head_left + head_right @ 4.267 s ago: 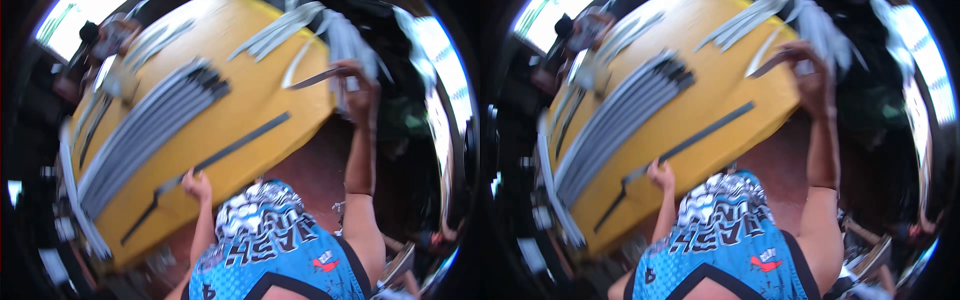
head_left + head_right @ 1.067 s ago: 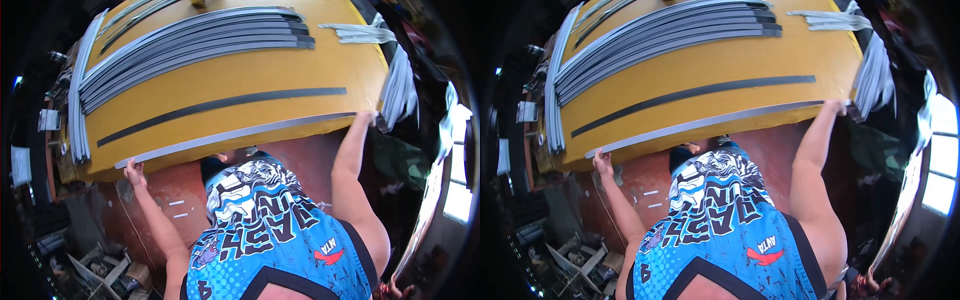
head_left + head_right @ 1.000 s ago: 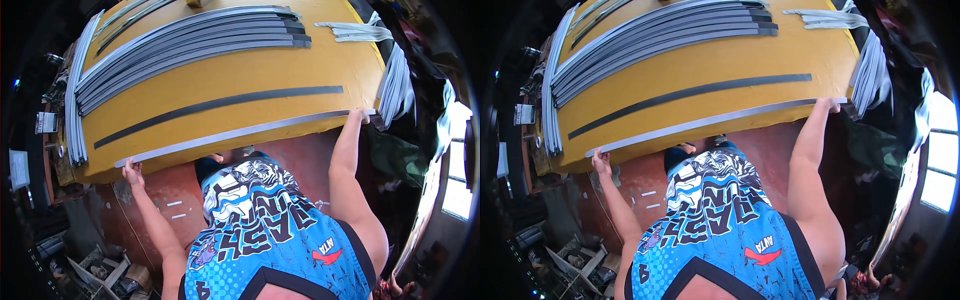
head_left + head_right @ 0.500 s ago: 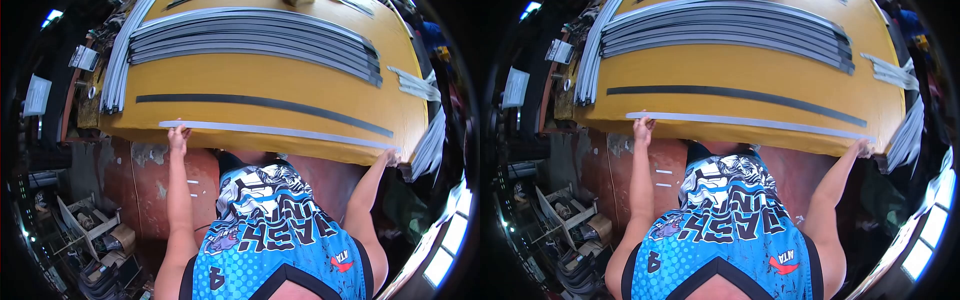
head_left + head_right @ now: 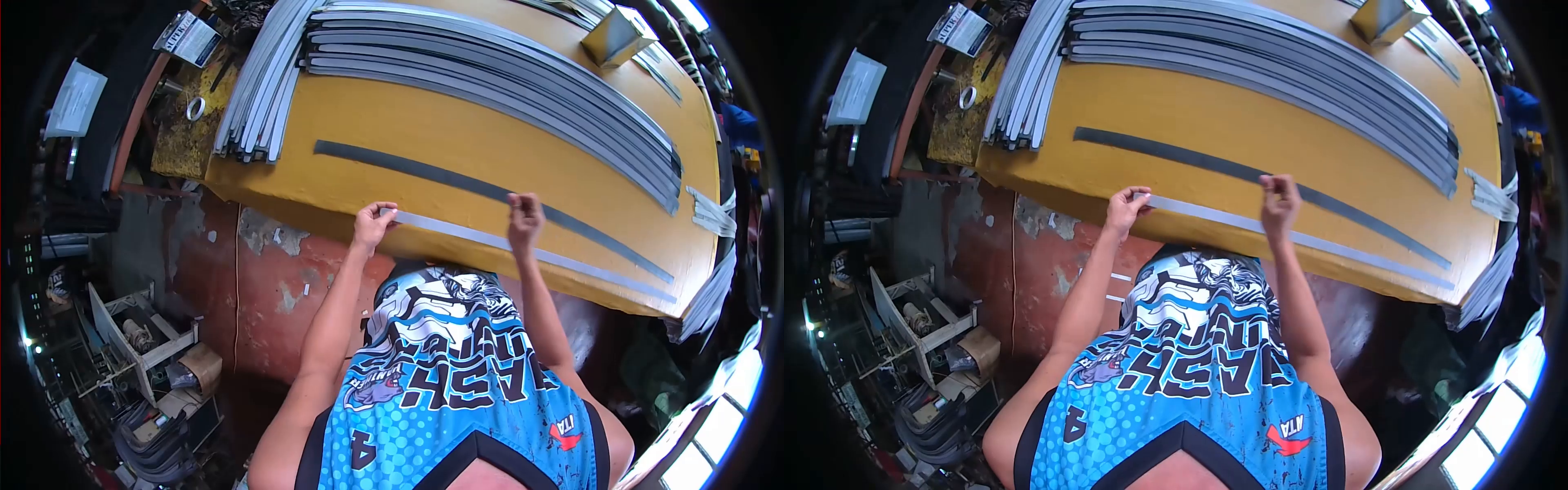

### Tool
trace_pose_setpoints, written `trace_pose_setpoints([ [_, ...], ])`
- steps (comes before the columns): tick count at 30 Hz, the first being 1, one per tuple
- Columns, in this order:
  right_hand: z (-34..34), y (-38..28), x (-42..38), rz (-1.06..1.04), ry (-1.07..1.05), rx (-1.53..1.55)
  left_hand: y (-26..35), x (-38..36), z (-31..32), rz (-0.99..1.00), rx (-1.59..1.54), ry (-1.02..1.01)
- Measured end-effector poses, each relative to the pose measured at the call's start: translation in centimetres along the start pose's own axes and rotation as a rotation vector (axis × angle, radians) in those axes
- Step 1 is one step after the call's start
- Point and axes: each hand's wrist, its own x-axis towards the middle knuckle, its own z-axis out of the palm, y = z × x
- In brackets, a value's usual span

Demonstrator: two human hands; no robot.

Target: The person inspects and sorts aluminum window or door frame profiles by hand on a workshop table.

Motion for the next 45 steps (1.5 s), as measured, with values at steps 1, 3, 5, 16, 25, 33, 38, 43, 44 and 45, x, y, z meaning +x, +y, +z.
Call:
trace_pose_setpoints([
  [1,2.1,-0.6,-0.6,0.046,-0.078,-0.010,0.0,0.0,-0.1,-0.008,0.080,-0.033],
  [3,5.0,-1.6,-2.1,0.110,-0.207,-0.018,-0.3,-0.1,0.1,-0.025,0.066,-0.043],
  [5,7.6,-2.9,-2.6,0.113,-0.287,-0.026,0.3,0.6,-0.1,-0.033,0.064,-0.059],
  [16,9.8,-5.3,0.1,-0.048,-0.714,-0.118,4.6,-0.4,1.4,0.073,0.142,-0.138],
  [25,10.0,-4.7,-0.3,0.314,-0.531,-0.109,4.2,0.3,-3.0,0.852,1.351,-0.078],
  [33,9.6,-5.9,0.0,0.360,-0.327,-0.065,4.7,-6.1,-20.5,0.531,1.598,-0.052],
  [38,10.8,-7.7,-0.7,0.280,-0.530,-0.229,7.7,-0.9,-12.1,0.867,1.206,-0.104],
  [43,12.9,-9.7,-0.9,0.175,-0.667,-0.239,10.4,5.7,-9.6,0.955,1.243,0.096],
  [44,13.5,-9.9,-1.2,0.173,-0.661,-0.234,10.7,6.3,-10.0,0.961,1.249,0.092],
  [45,14.1,-10.0,-1.4,0.171,-0.661,-0.220,10.7,7.0,-10.4,0.975,1.288,0.069],
])
